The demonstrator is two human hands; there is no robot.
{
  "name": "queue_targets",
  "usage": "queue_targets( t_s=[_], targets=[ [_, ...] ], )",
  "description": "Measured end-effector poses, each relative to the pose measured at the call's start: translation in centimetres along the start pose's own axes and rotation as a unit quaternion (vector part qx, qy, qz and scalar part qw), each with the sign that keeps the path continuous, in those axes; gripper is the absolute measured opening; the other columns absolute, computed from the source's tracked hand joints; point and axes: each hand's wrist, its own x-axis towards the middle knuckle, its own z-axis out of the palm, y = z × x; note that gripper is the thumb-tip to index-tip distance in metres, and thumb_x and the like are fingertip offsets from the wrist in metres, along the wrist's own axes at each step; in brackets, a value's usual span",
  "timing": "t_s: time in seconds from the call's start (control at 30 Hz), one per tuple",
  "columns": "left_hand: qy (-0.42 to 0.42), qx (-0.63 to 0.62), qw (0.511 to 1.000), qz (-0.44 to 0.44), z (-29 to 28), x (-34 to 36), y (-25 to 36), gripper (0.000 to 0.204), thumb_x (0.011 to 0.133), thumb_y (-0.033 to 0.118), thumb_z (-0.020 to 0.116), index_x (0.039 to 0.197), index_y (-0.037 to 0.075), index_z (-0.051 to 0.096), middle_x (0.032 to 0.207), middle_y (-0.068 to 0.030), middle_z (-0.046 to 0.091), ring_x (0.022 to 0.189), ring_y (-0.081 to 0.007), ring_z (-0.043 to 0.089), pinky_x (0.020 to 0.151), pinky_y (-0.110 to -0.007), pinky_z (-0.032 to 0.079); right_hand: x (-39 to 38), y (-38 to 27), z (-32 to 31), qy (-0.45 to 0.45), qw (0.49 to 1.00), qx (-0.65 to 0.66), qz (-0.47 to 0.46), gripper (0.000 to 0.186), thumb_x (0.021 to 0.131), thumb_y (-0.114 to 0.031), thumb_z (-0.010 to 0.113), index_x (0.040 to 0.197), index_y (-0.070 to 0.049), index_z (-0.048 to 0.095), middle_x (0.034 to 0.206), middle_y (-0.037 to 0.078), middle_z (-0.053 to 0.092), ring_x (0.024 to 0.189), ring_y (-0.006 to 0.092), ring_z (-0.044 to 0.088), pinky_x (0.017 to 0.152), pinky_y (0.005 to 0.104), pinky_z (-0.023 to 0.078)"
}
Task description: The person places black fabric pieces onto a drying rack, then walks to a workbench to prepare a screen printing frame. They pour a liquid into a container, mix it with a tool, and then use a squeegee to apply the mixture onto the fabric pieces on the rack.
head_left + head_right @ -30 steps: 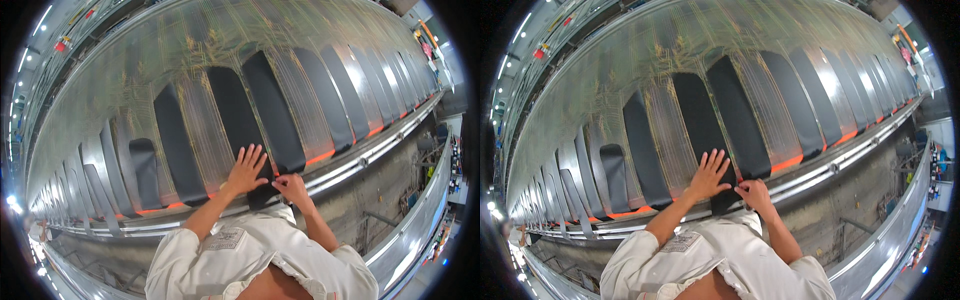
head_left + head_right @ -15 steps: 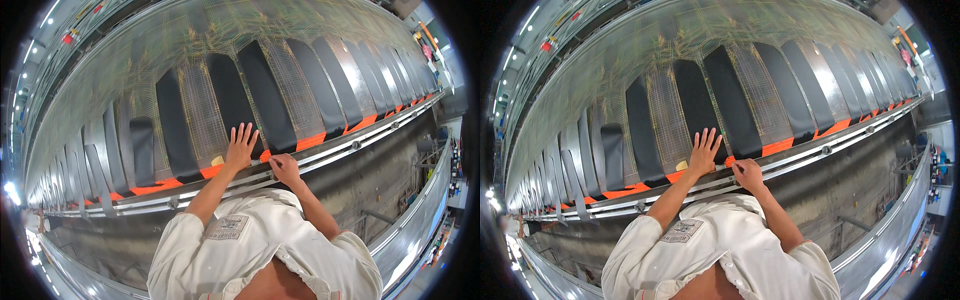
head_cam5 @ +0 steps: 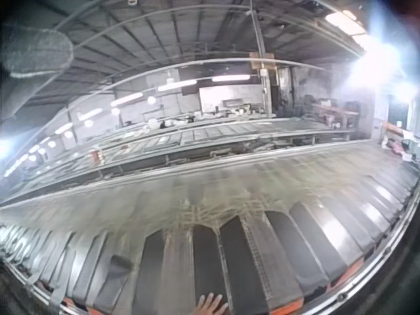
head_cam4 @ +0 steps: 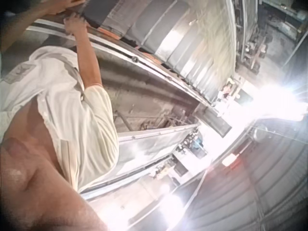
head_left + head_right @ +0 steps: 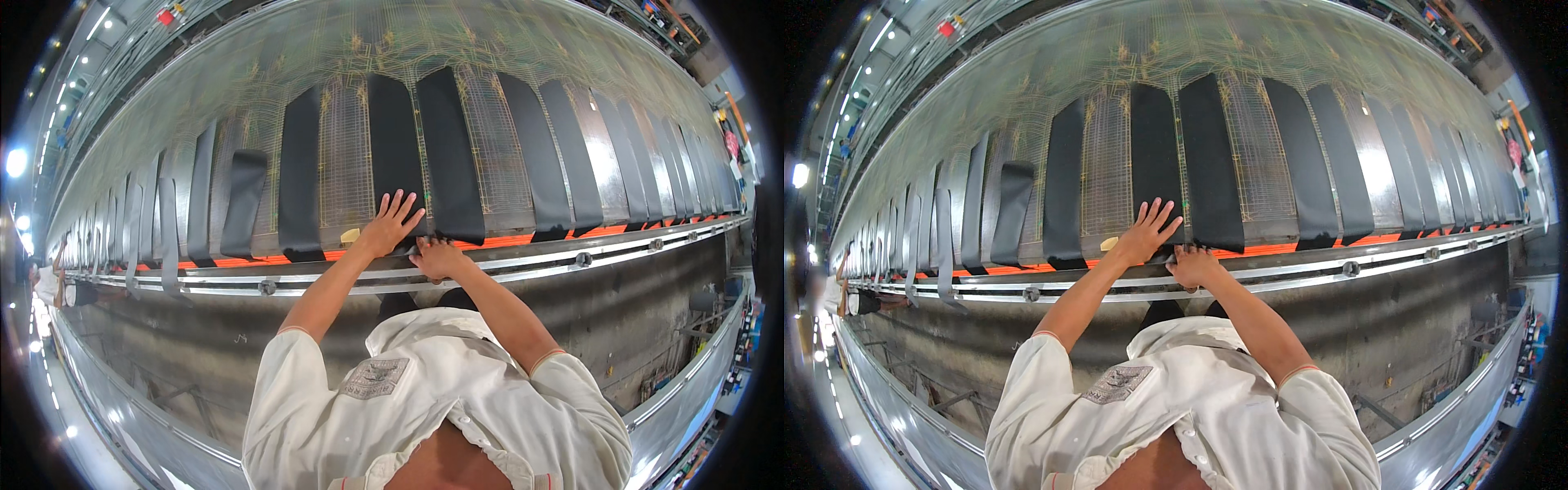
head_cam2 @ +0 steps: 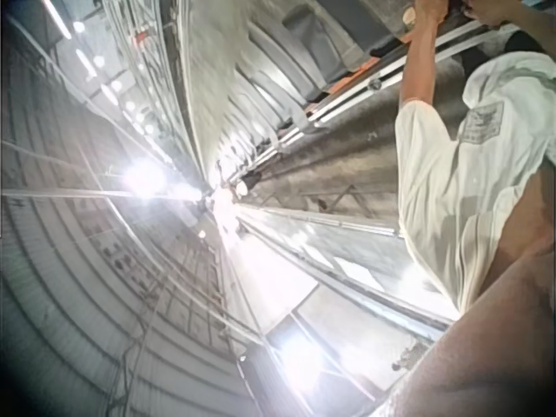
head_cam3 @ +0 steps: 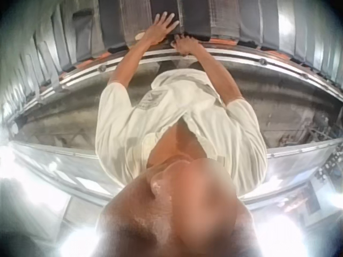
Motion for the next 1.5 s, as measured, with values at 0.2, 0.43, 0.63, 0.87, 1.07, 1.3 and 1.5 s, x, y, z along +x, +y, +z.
queue_targets(
  t_s=[0.2,0.43,0.63,0.87,1.07,1.3,1.5],
  targets=[
    [0.099,0.046,0.993,-0.037,0.7,0.0,0.8,0.067,0.091,0.020,0.062,0.155,0.022,0.039,0.163,-0.0142,0.029,0.147,-0.0436,0.032,0.116,-0.065,0.029,-0.9,-1.3,-3.1,-0.110,0.993,0.028,0.036,0.075,0.104,-0.057,0.023,0.161,-0.007,0.020,0.142,0.024,0.057,0.134,0.0418,0.052,0.116,0.0583,0.030],
    [0.128,-0.058,0.988,-0.071,0.2,-0.2,0.9,0.090,0.078,0.020,0.076,0.157,0.027,0.034,0.165,-0.0089,0.027,0.147,-0.0423,0.030,0.118,-0.063,0.025,0.3,-2.5,-3.8,-0.093,0.982,0.080,0.145,0.093,0.098,-0.075,0.016,0.150,-0.003,0.044,0.143,0.020,0.057,0.135,0.0354,0.054,0.114,0.0520,0.037],
    [0.016,-0.098,0.991,-0.093,-3.3,-2.7,0.3,0.096,0.082,0.027,0.076,0.161,0.027,0.022,0.168,-0.0144,0.016,0.154,-0.0379,0.017,0.123,-0.059,0.014,0.2,-1.9,-2.5,-0.022,0.990,0.057,0.126,0.088,0.099,-0.073,0.024,0.141,-0.003,0.055,0.139,0.024,0.059,0.132,0.0347,0.056,0.108,0.0485,0.044],
    [0.231,-0.299,0.876,-0.299,-4.5,-11.7,4.4,0.029,0.090,0.013,0.069,0.119,0.009,0.069,0.137,-0.0111,0.061,0.127,-0.0293,0.057,0.107,-0.042,0.045,-2.0,0.3,0.1,0.098,0.992,0.069,-0.028,0.060,0.101,-0.053,0.045,0.131,-0.004,0.061,0.120,0.022,0.069,0.114,0.0423,0.064,0.104,0.0522,0.045],
    [0.245,-0.507,0.678,-0.473,-7.8,-16.6,13.2,0.022,0.089,0.007,0.069,0.111,0.005,0.073,0.106,-0.0094,0.074,0.099,-0.0309,0.070,0.093,-0.038,0.054,-8.1,-1.1,-3.0,0.112,0.968,0.187,-0.127,0.040,0.096,-0.031,0.062,0.128,-0.007,0.065,0.101,0.019,0.073,0.104,0.0416,0.066,0.099,0.0491,0.049],
    [0.244,-0.295,0.862,-0.332,-7.0,-11.6,9.6,0.039,0.087,0.007,0.069,0.126,0.011,0.067,0.125,-0.0112,0.066,0.122,-0.0267,0.060,0.100,-0.039,0.051,-4.7,7.1,-5.2,0.310,0.941,0.037,-0.130,0.068,0.083,-0.021,0.075,0.146,-0.018,0.050,0.147,0.016,0.051,0.134,0.0387,0.050,0.111,0.0487,0.041],
    [0.057,-0.030,0.985,-0.159,-4.7,-2.3,3.0,0.104,0.075,0.041,0.081,0.158,0.010,0.028,0.164,-0.0179,0.026,0.153,-0.0360,0.021,0.121,-0.059,0.019,-1.6,8.8,-7.9,0.225,0.942,-0.169,-0.183,0.120,0.068,-0.038,0.088,0.161,-0.012,0.017,0.164,0.025,0.018,0.151,0.0440,0.021,0.121,0.0569,0.024]
  ],
)
